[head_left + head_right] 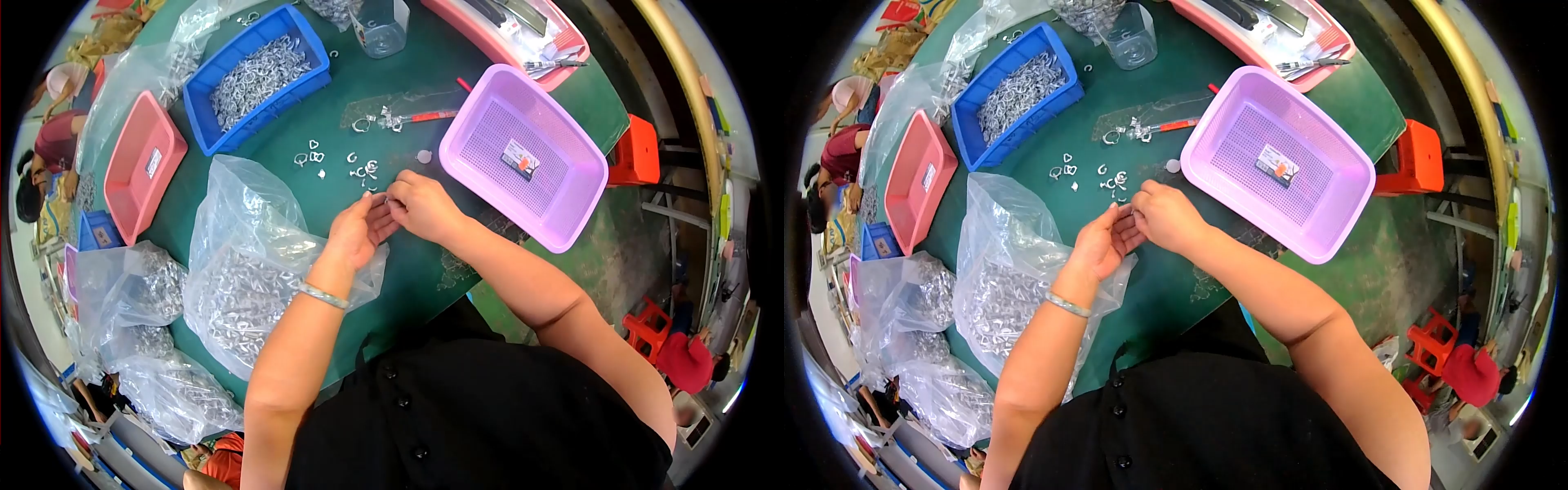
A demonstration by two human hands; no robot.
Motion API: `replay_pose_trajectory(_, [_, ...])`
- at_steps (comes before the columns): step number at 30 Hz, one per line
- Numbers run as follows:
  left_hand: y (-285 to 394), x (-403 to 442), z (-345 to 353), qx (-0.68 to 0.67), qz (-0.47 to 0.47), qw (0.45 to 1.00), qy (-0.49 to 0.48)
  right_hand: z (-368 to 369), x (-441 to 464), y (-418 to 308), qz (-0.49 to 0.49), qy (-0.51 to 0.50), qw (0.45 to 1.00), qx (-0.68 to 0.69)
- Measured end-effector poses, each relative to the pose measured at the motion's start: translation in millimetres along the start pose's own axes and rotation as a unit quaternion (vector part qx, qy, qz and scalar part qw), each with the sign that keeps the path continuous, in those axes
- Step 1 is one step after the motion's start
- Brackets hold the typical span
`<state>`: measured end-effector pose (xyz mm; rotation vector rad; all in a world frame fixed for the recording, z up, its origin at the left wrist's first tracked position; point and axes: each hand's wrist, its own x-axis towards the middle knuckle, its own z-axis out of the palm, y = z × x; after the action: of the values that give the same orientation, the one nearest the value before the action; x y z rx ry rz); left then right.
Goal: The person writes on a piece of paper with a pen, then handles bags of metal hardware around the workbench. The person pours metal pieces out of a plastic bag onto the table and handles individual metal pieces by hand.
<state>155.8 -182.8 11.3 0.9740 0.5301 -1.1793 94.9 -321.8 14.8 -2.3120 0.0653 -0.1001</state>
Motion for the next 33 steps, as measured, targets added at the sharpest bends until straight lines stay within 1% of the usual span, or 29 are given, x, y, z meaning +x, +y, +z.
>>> replay_pose_trajectory(2, [-1, 1, 2, -0.013, 0.006, 1.0, -0.012, 2, -1, -6, -0.033, -0.004, 0.999, 0.037])
replay_pose_trajectory(6, [-1, 0, 2, -0.026, -0.01, 1.0, -0.001, 7, -4, -9, -0.121, -0.006, 0.99, 0.065])
replay_pose_trajectory(8, [0, -3, -2, -0.027, -0.015, 0.999, -0.007, 4, -4, -12, -0.126, -0.006, 0.989, 0.082])
replay_pose_trajectory(9, [0, -5, -2, -0.029, -0.009, 1.0, 0.005, 4, -4, -12, -0.129, -0.006, 0.987, 0.092])
replay_pose_trajectory(12, [1, -11, -6, -0.024, 0.012, 0.999, 0.035, 1, 0, -9, -0.058, 0.019, 0.995, 0.074])
replay_pose_trajectory(15, [5, -12, -26, -0.009, 0.039, 0.998, 0.049, 7, 8, 0, -0.036, 0.074, 0.996, 0.02])
replay_pose_trajectory(17, [7, -12, -38, -0.02, 0.064, 0.996, 0.05, 8, 15, 0, -0.035, 0.063, 0.997, -0.006])
replay_pose_trajectory(22, [15, -16, -44, -0.062, 0.098, 0.986, 0.116, 19, 48, -13, -0.072, 0.02, 0.995, -0.068])
replay_pose_trajectory(25, [16, -17, -50, -0.072, 0.101, 0.986, 0.112, 36, 77, -25, -0.158, 0.016, 0.98, -0.124])
replay_pose_trajectory(28, [16, -20, -52, -0.07, 0.098, 0.987, 0.109, 59, 101, -29, -0.262, 0.076, 0.946, -0.173])
replay_pose_trajectory(31, [16, -22, -58, -0.081, 0.093, 0.989, 0.084, 65, 104, -24, -0.234, -0.003, 0.942, -0.242])
replay_pose_trajectory(33, [16, -23, -61, -0.085, 0.091, 0.989, 0.085, 58, 94, -18, -0.216, -0.026, 0.943, -0.252])
